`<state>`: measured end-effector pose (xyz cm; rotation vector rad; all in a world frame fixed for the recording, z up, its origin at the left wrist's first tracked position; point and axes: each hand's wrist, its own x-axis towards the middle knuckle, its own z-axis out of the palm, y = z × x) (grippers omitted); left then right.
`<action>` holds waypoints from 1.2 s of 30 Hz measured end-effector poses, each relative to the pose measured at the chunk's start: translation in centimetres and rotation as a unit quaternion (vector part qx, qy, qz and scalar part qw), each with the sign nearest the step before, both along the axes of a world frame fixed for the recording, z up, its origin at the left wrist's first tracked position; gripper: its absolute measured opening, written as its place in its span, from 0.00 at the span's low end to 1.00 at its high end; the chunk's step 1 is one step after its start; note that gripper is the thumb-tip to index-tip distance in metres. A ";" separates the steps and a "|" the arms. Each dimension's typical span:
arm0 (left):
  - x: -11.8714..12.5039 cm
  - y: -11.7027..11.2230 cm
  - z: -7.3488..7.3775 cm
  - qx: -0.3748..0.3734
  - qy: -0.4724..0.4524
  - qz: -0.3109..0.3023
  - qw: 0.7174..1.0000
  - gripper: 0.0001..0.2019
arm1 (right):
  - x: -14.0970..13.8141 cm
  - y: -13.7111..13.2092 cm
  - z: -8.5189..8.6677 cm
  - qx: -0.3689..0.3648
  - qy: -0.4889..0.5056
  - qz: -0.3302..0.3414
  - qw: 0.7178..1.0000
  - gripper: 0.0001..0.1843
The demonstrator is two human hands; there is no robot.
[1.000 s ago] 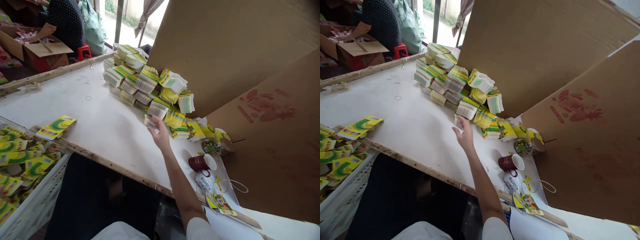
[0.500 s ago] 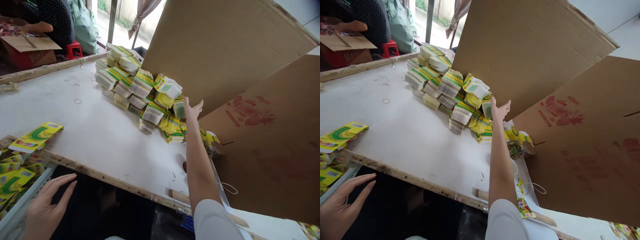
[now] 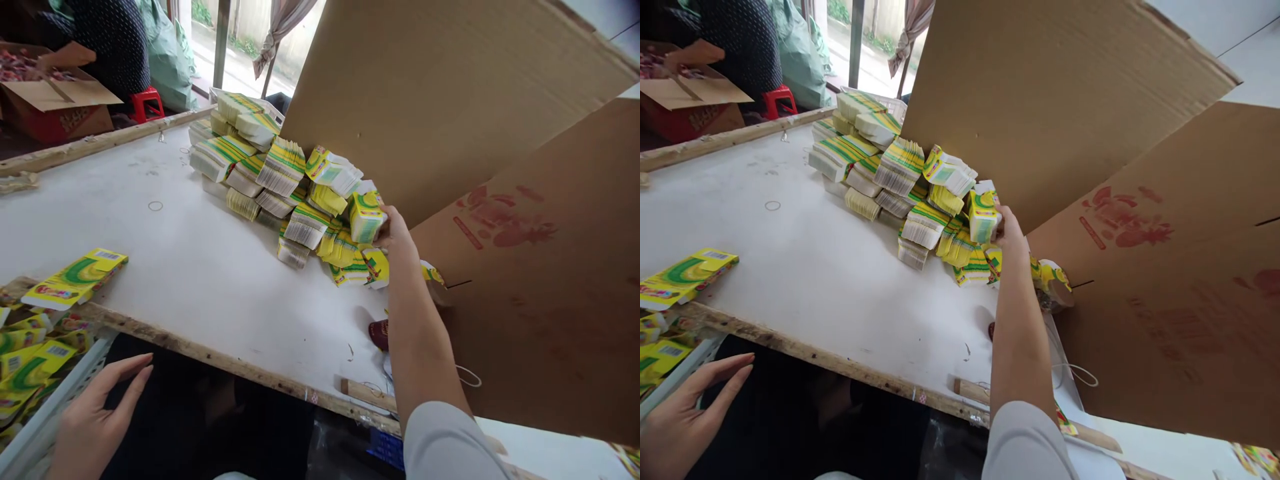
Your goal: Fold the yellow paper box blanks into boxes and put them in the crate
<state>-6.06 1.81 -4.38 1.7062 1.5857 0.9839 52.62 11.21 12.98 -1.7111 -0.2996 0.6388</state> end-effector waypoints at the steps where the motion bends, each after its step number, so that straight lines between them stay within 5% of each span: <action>1: -0.2 -0.2 0.2 -0.010 0.010 -0.007 1.000 0.15 | -0.5 -1.1 -0.2 0.026 0.008 0.003 1.000 0.11; 6: -1.3 -0.7 0.8 -0.069 -0.006 -0.019 0.997 0.20 | -4.2 -8.5 -0.9 0.144 0.018 0.019 0.989 0.15; 10: 2.2 -1.0 1.3 -0.113 -0.132 -0.059 0.983 0.24 | -9.5 -14.7 -1.9 0.256 0.026 0.087 0.963 0.21; 15: 10.9 -3.5 3.7 -0.153 -0.392 -0.197 0.886 0.54 | -20.4 -18.9 -5.8 0.219 0.133 0.236 0.937 0.43; 18: 13.2 -6.1 5.2 -0.243 -0.481 -0.210 0.816 0.65 | -26.7 -20.0 -7.4 0.204 0.123 0.326 0.915 0.53; 20: 12.3 -7.5 5.5 -0.307 -0.486 -0.162 0.802 0.56 | -29.8 -20.8 -7.5 0.187 0.030 0.379 0.906 0.53; 23: 9.0 -8.6 4.7 -0.343 -0.452 -0.059 0.821 0.37 | -32.0 -22.1 -7.4 0.193 -0.049 0.413 0.889 0.56; 27: 5.1 -8.9 2.3 -0.311 -0.429 -0.018 0.848 0.33 | -32.4 -22.5 -9.6 0.202 0.194 0.390 0.877 0.42; 31: 4.1 -9.0 1.4 -0.307 -0.399 -0.091 0.859 0.34 | -32.5 -22.7 -12.2 0.137 0.282 0.343 0.885 0.30; 36: 3.8 -9.6 2.8 -0.374 -0.353 -0.203 0.833 0.27 | -31.4 -24.1 -12.0 0.142 0.272 0.399 0.864 0.31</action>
